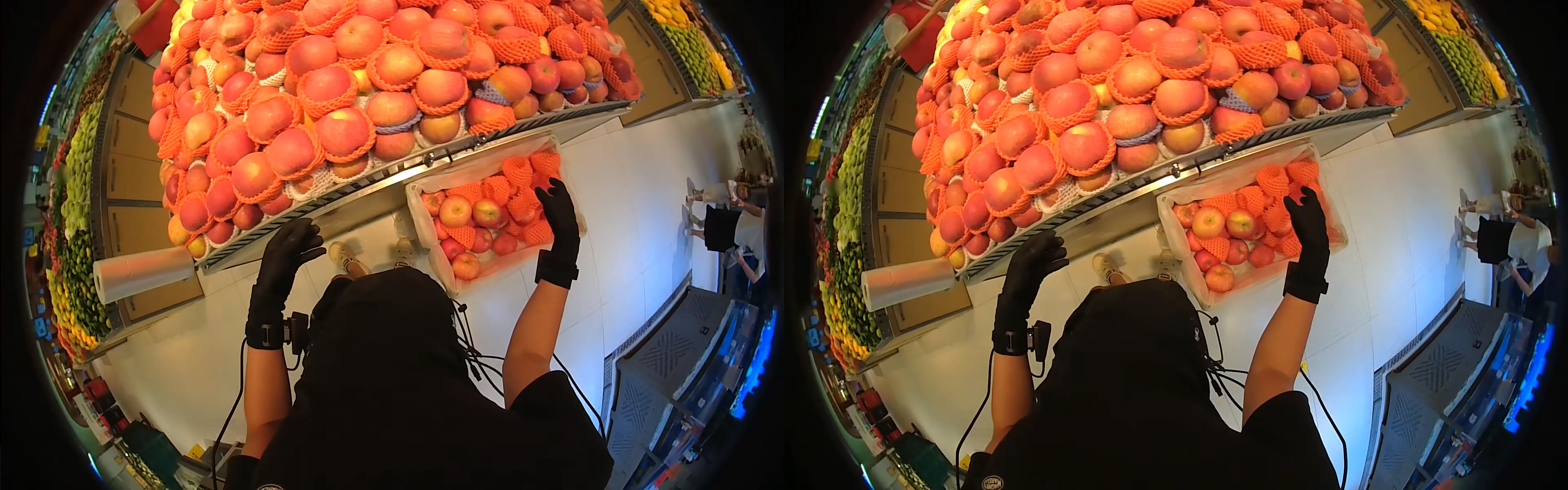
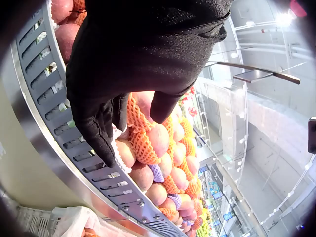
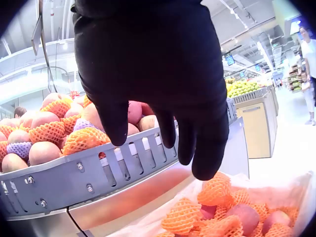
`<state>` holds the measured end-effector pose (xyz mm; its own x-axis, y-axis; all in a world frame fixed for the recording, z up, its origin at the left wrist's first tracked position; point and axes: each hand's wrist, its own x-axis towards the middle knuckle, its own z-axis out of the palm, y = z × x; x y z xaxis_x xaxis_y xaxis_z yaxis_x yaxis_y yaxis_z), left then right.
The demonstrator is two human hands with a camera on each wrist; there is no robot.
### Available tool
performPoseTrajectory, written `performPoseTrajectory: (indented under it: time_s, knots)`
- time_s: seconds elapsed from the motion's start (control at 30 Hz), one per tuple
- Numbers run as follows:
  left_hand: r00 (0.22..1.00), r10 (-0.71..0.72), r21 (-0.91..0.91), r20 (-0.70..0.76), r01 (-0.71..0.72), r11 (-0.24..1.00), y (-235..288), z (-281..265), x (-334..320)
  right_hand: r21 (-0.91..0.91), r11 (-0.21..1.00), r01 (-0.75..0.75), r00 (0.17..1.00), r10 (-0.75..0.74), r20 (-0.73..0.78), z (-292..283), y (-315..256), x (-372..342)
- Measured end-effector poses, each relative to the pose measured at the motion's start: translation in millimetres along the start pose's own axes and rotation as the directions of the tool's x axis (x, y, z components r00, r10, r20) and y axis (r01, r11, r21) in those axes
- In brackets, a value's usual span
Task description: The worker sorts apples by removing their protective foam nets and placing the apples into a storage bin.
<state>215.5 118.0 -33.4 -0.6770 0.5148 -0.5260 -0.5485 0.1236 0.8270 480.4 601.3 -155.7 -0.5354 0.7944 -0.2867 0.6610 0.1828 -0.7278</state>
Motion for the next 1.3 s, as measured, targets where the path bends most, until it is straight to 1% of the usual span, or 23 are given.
performPoseTrajectory:
  time_s: [0.03,0.07,0.2,0.3,0.4,0.47,0.53,0.57,0.67,0.77,0.9,0.93,0.97,1.03,1.07,1.1,1.17,1.23,1.27,1.3]
  knots:
    - [1.000,0.001,-0.002,0.003,-0.001,1.000,-0.1,-1.5,0.5,0.002,1.000,0.000,0.999,0.000,0.040,3.3,0.6,3.7]
    - [1.000,0.002,-0.005,0.010,-0.002,1.000,-0.7,-2.5,2.4,-0.030,0.999,0.035,0.997,-0.032,0.073,7.1,3.0,8.4]
    - [1.000,0.008,0.006,-0.009,-0.008,1.000,4.1,1.0,3.4,0.110,0.992,0.068,0.984,-0.084,0.154,22.3,-11.2,7.9]
    - [1.000,0.011,-0.002,-0.012,-0.011,1.000,3.4,-2.7,2.5,0.100,0.990,0.096,0.982,-0.111,0.153,32.3,-15.5,8.2]
    - [1.000,0.004,0.003,-0.013,-0.004,1.000,4.0,-8.0,3.5,0.070,0.996,0.054,0.977,-0.067,0.203,41.1,-21.8,6.4]
    - [1.000,0.002,0.008,-0.015,-0.002,1.000,5.3,-11.5,1.8,0.079,0.993,0.089,0.975,-0.103,0.196,54.0,-3.2,16.2]
    - [0.999,-0.003,0.010,-0.032,0.003,1.000,7.0,-13.7,-1.4,0.031,0.994,0.102,0.969,-0.106,0.224,60.1,-11.8,18.7]
    - [0.999,-0.004,0.009,-0.045,0.004,1.000,8.5,-15.9,-3.6,0.036,0.994,0.104,0.966,-0.109,0.235,64.8,-16.7,18.4]
    - [0.998,0.009,-0.057,-0.062,-0.013,0.998,6.5,-28.0,-2.9,0.047,0.993,0.106,0.960,-0.115,0.255,79.5,-19.6,19.8]
    - [0.999,0.021,-0.087,-0.044,-0.024,0.996,4.7,-40.6,1.9,0.099,0.987,0.129,0.945,-0.153,0.289,93.1,-18.7,19.7]
    - [0.998,0.061,-0.113,0.007,-0.060,0.992,15.1,-53.1,10.8,0.068,0.993,0.100,0.940,-0.116,0.320,105.4,-43.9,7.0]
    - [0.997,0.072,-0.121,0.012,-0.070,0.990,20.3,-55.7,14.1,0.051,0.990,0.135,0.945,-0.144,0.293,110.9,-38.6,9.1]
    - [0.997,0.079,-0.130,0.019,-0.076,0.989,25.2,-59.8,15.9,-0.006,0.981,0.194,0.946,-0.186,0.266,118.5,-35.4,12.5]
    - [0.990,0.128,-0.168,0.055,-0.118,0.979,32.7,-75.2,22.9,0.004,0.972,0.235,0.935,-0.228,0.271,124.2,-57.0,-6.5]
    - [0.988,0.144,-0.186,0.059,-0.131,0.974,38.0,-83.6,25.5,0.072,0.976,0.204,0.937,-0.216,0.276,127.6,-69.8,-17.7]
    - [0.985,0.160,-0.202,0.062,-0.144,0.969,43.5,-92.4,28.5,0.211,0.971,0.112,0.928,-0.178,0.327,131.8,-77.8,-21.9]
    - [0.983,0.184,-0.251,0.029,-0.171,0.953,54.8,-107.4,31.5,0.335,0.941,-0.056,0.934,-0.070,0.351,134.2,-134.8,-53.3]
    - [0.978,0.210,-0.319,0.002,-0.199,0.927,65.1,-122.2,32.2,0.265,0.960,0.095,0.944,-0.172,0.282,141.4,-142.2,-57.0]
    - [0.976,0.215,-0.352,-0.034,-0.213,0.911,69.4,-126.1,30.8,0.229,0.958,0.171,0.941,-0.228,0.249,146.0,-147.0,-57.2]
    - [0.973,0.230,-0.352,-0.031,-0.226,0.908,72.0,-133.8,32.1,0.243,0.960,0.139,0.951,-0.197,0.237,149.5,-159.3,-59.1]
